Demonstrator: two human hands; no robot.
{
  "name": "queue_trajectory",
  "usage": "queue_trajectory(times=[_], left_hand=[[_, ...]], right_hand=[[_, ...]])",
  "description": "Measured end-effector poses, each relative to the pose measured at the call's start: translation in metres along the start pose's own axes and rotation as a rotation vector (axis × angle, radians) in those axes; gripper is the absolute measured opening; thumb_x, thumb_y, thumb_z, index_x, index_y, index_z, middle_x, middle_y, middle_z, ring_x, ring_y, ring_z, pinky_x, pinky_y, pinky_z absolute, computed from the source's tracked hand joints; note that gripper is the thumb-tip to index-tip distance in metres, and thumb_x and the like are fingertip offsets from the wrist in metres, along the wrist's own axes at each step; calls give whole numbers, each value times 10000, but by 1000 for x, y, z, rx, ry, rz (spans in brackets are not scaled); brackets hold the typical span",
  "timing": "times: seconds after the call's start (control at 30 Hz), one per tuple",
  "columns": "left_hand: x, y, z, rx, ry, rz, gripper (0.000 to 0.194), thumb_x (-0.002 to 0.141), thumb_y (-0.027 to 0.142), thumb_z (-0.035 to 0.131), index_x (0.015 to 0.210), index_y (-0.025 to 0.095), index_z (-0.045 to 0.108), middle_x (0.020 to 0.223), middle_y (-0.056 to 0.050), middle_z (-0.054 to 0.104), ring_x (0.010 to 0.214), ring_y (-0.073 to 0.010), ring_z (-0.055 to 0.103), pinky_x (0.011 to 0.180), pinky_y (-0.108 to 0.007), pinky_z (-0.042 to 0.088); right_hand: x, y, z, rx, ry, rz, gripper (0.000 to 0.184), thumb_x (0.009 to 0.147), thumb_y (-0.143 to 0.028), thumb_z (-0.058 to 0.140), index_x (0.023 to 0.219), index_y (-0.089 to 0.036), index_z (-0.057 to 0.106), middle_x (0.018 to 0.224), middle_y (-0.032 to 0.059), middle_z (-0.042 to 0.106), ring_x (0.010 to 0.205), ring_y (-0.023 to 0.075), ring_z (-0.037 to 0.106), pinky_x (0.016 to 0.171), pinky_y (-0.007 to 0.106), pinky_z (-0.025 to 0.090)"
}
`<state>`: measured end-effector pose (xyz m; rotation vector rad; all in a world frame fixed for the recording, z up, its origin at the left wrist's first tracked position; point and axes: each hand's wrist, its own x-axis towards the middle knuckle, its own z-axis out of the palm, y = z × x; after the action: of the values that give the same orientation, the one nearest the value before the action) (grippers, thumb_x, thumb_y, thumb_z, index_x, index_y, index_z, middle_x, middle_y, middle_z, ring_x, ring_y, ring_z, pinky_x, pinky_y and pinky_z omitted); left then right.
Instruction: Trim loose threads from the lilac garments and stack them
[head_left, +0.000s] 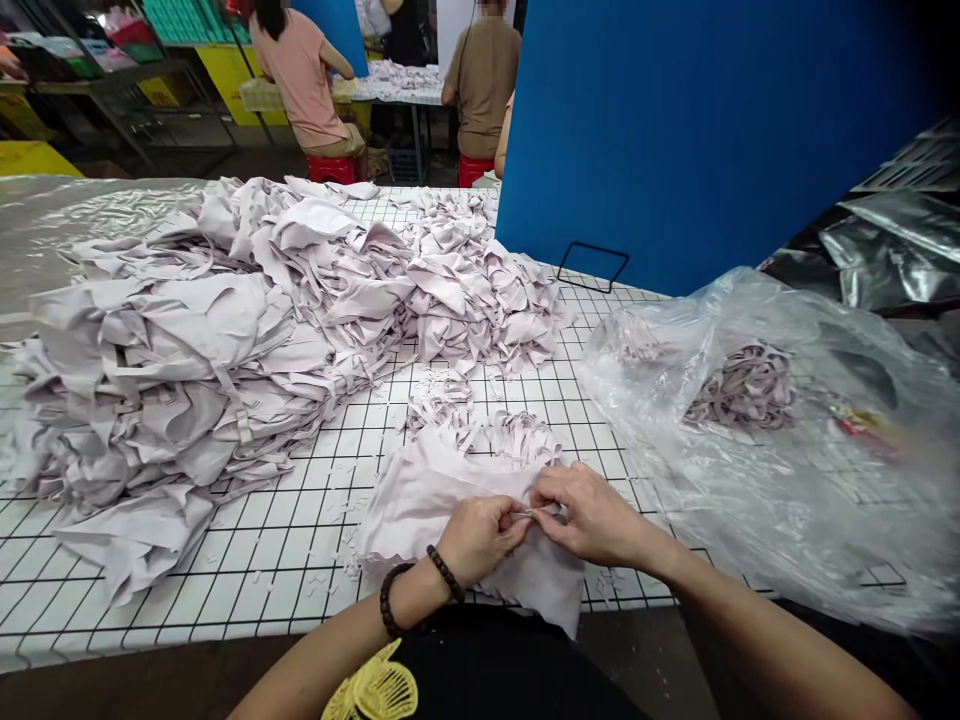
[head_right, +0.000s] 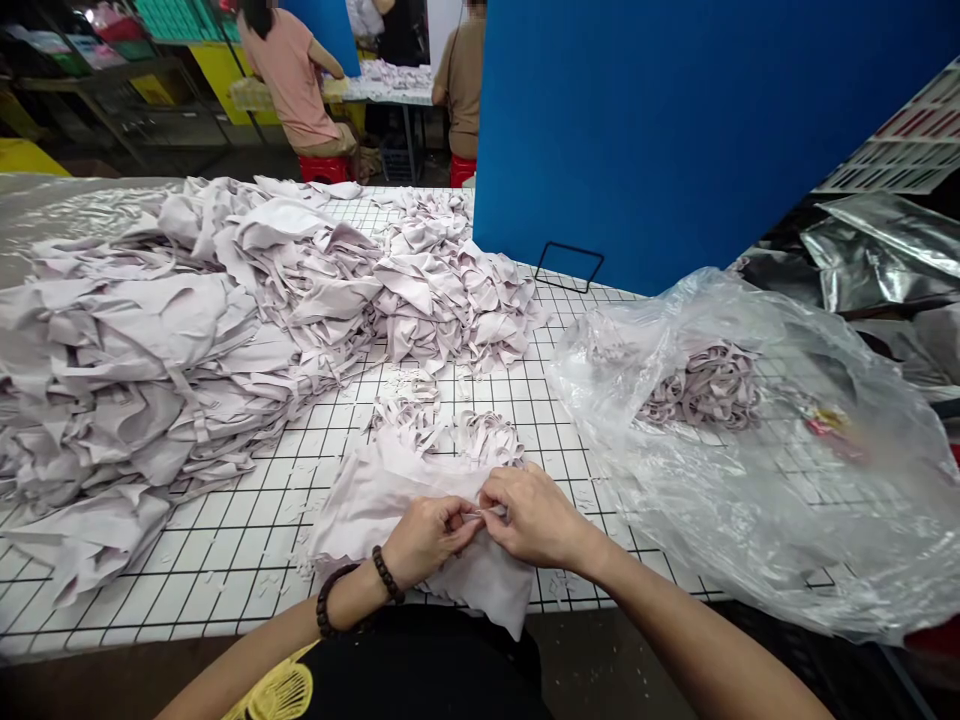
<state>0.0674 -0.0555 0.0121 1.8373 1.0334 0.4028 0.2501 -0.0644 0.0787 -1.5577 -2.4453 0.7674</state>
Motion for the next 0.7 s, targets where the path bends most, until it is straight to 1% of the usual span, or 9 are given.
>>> queue_trajectory(times=[0.13,0.23,0.33,0.4,0.47,0.53,0.57,0.63,0.7], left_hand=[[0,0,0,8,-10,-18,231,832,360,533,861,196,693,592,17,637,539,-93,544,535,-175,384],[0,0,-1,11,-27,-23,255,837,375,523,891,197,698,596,15,631,541,-95,535,530,-178,379],[0,-2,-1,22,-40,-17,276,845,392,510,896,196,698,590,18,621,526,-93,516,515,-180,364],[0,-2,-2,31,-52,-14,281,852,402,502,896,205,697,595,19,624,529,-95,515,515,-182,358],[-1,-1,-4,41,-55,-14,285,854,416,500,882,212,697,607,19,630,541,-100,523,519,-184,356],[-1,1,-6,45,-59,-14,304,854,440,499,861,207,693,616,15,637,554,-107,535,528,-189,361],[0,2,-8,43,-62,-15,319,856,454,492,858,202,687,618,13,641,562,-111,543,537,-191,367],[0,4,-9,33,-75,-17,354,873,475,454,851,195,671,607,10,643,577,-118,558,560,-196,380],[0,5,-10,21,-87,-17,380,897,477,401,828,195,646,593,13,637,583,-119,563,573,-198,387]], right_hand=[[-1,-5,-4,-172,-41,-56,126,823,-192,472,720,-176,543,749,15,594,724,149,513,674,304,258],[1,-8,-5,-302,-75,-106,140,820,-192,458,719,-173,553,728,35,594,696,166,511,678,324,256],[5,-7,-12,-326,-125,-130,155,815,-190,471,698,-175,573,692,39,601,684,179,525,698,344,270],[8,-1,-25,-250,-166,-130,148,800,-185,501,689,-187,598,698,35,613,716,189,545,708,345,289],[11,10,-42,-111,-187,-115,136,789,-190,525,717,-208,638,737,32,629,756,193,558,711,334,319],[16,25,-56,58,-176,-79,146,790,-208,527,775,-219,671,793,34,638,770,186,560,700,315,358],[19,34,-60,140,-158,-45,157,788,-214,521,800,-216,678,810,36,636,760,179,558,685,303,376],[28,52,-59,292,-103,51,183,767,-203,504,837,-194,673,797,31,621,706,157,545,630,273,395],[37,71,-49,412,-26,172,204,736,-176,485,849,-165,655,737,16,594,646,134,524,582,250,393]])
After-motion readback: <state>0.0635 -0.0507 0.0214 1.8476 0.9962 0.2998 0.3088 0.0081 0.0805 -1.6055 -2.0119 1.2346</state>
